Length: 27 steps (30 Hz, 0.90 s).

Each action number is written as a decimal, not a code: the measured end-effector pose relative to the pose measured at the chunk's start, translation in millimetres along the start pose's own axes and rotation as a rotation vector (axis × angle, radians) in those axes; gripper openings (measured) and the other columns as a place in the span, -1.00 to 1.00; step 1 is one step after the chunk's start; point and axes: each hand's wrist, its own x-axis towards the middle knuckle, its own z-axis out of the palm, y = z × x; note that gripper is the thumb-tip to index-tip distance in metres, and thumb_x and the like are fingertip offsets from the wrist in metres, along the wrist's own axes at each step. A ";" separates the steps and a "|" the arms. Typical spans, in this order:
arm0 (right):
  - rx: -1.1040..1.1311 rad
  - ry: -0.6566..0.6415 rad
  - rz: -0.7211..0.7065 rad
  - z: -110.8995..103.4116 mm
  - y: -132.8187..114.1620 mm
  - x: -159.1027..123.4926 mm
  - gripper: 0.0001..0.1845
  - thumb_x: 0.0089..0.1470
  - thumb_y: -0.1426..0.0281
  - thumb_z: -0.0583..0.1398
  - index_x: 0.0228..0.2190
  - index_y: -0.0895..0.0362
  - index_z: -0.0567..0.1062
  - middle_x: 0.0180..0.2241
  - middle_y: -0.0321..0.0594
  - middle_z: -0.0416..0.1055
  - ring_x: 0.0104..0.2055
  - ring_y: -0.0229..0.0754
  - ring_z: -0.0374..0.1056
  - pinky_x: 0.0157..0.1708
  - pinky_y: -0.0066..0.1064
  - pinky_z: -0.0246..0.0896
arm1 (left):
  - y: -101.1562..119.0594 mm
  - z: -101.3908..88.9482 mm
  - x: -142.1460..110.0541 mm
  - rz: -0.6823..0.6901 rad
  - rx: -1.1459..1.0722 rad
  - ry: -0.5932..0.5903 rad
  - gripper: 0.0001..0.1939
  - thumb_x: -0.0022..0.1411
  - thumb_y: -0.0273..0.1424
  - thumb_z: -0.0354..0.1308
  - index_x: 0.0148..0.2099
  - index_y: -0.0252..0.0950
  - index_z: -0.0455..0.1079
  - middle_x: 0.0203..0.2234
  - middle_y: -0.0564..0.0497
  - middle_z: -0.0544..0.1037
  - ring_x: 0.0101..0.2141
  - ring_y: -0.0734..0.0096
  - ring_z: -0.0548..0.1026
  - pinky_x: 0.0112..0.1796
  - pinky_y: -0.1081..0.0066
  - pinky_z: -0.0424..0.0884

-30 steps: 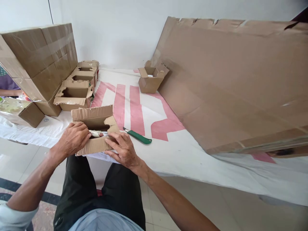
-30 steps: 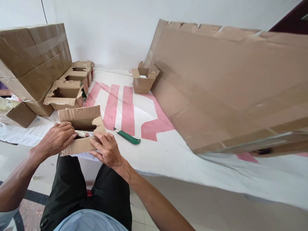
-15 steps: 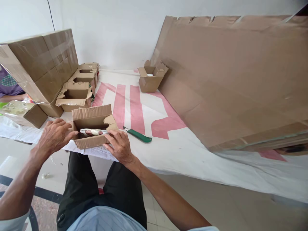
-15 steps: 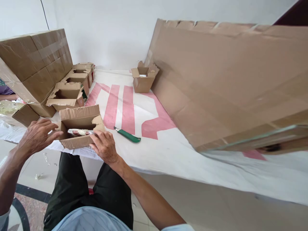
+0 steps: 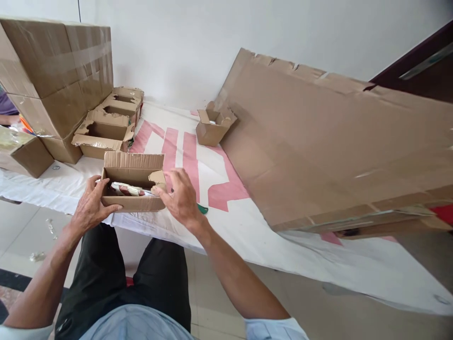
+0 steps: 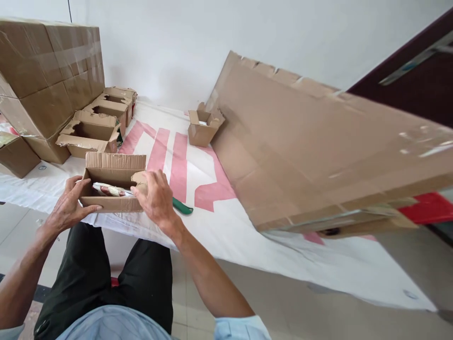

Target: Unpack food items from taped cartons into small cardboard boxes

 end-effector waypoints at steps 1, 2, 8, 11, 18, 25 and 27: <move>-0.048 -0.062 0.068 -3.4 -2.3 11.6 -0.59 0.35 0.21 0.35 0.16 0.05 0.54 0.15 0.04 0.54 0.22 0.20 0.48 0.15 0.03 0.51 | -0.6 1.7 -1.0 0.003 -0.008 0.008 -0.05 0.20 0.14 0.51 0.46 -0.22 0.37 0.44 -0.37 0.31 0.38 -0.39 0.48 0.32 -0.25 0.55; -0.099 -0.134 0.129 -4.9 -5.2 22.5 -0.53 0.31 0.20 0.38 0.17 0.05 0.52 0.17 0.05 0.52 0.22 0.20 0.48 0.12 0.02 0.51 | -0.7 3.0 -1.9 0.006 -0.011 0.014 -0.05 0.20 0.12 0.52 0.46 -0.23 0.37 0.44 -0.37 0.31 0.38 -0.40 0.47 0.33 -0.27 0.54; -0.321 -0.416 0.316 6.2 -30.6 59.1 -0.38 0.20 0.15 0.44 0.17 0.08 0.41 0.28 0.10 0.44 0.23 0.22 0.49 0.08 -0.03 0.48 | 12.3 12.5 -10.9 -0.035 0.044 0.058 -0.09 0.21 -0.02 0.58 0.46 -0.20 0.36 0.45 -0.40 0.32 0.39 -0.49 0.44 0.30 -0.35 0.55; -0.379 -0.485 0.329 6.7 -40.5 65.1 -0.39 0.17 0.27 0.41 0.19 0.10 0.39 0.32 0.15 0.41 0.24 0.23 0.50 0.08 -0.05 0.47 | 23.4 15.2 -14.5 -0.080 0.065 0.063 -0.10 0.19 -0.10 0.60 0.45 -0.22 0.37 0.46 -0.41 0.31 0.39 -0.51 0.44 0.28 -0.34 0.57; -0.105 -0.529 0.320 -29.0 -18.5 76.4 -0.50 0.08 0.41 0.30 0.08 0.04 0.46 0.14 -0.04 0.60 0.09 0.11 0.57 0.08 -0.10 0.45 | 21.9 -4.3 -4.9 -0.049 0.101 -0.009 -0.15 0.15 0.01 0.61 0.37 -0.19 0.48 0.46 -0.36 0.32 0.40 -0.50 0.44 0.29 -0.35 0.55; 0.311 -0.437 0.389 -41.1 53.4 59.0 -0.67 0.00 0.34 0.28 -0.14 0.12 0.57 -0.09 -0.10 0.66 -0.05 -0.01 0.58 -0.05 -0.22 0.48 | -0.3 -2.0 5.2 0.018 -0.051 -0.050 -0.30 0.17 0.08 0.55 0.20 -0.17 0.54 0.50 -0.31 0.28 0.41 -0.43 0.45 0.33 -0.32 0.53; 0.389 -0.380 0.507 -26.8 62.8 45.7 -0.52 0.03 0.32 0.29 0.01 0.17 0.60 -0.07 -0.04 0.67 -0.08 -0.01 0.60 -0.09 -0.21 0.53 | -0.2 2.1 4.6 0.016 -0.083 -0.019 -0.33 0.17 0.09 0.53 0.17 -0.17 0.53 0.49 -0.28 0.31 0.39 -0.40 0.47 0.30 -0.28 0.57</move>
